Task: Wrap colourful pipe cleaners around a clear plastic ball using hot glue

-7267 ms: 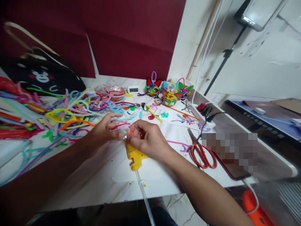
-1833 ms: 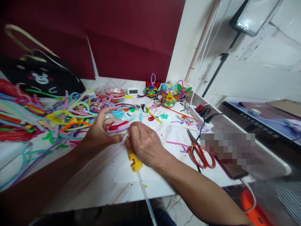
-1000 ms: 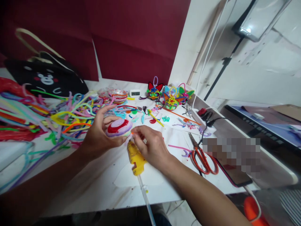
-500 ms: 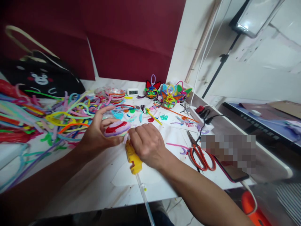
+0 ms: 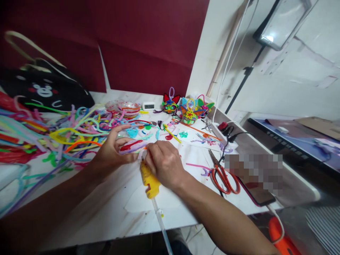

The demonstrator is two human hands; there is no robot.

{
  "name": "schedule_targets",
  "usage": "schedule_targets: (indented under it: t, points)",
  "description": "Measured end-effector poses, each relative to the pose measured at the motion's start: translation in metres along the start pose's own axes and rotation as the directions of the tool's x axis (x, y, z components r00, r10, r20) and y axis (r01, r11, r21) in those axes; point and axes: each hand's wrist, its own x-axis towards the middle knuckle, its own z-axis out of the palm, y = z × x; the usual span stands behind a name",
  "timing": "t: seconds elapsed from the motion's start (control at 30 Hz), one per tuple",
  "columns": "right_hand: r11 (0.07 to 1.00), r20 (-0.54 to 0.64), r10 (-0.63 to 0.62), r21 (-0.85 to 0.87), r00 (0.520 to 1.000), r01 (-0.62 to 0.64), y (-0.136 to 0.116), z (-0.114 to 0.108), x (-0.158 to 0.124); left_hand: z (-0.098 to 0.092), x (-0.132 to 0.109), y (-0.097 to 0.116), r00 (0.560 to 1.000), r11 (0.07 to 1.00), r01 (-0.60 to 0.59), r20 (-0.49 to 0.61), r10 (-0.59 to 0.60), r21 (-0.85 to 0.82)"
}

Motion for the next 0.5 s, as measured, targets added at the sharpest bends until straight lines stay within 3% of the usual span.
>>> schedule_targets:
  t: [0.27, 0.5]
  points:
    - [0.984, 0.014, -0.108, -0.14, 0.994, 0.109, 0.003, 0.001, -0.001, 0.007, -0.005, 0.012, 0.998, 0.993, 0.068, 0.008, -0.067, -0.099]
    - [0.978, 0.004, 0.091, 0.189, 0.996, -0.09, -0.002, 0.0, 0.004, 0.003, -0.001, 0.007, 0.976, 0.96, 0.216, 0.071, -0.207, -0.176]
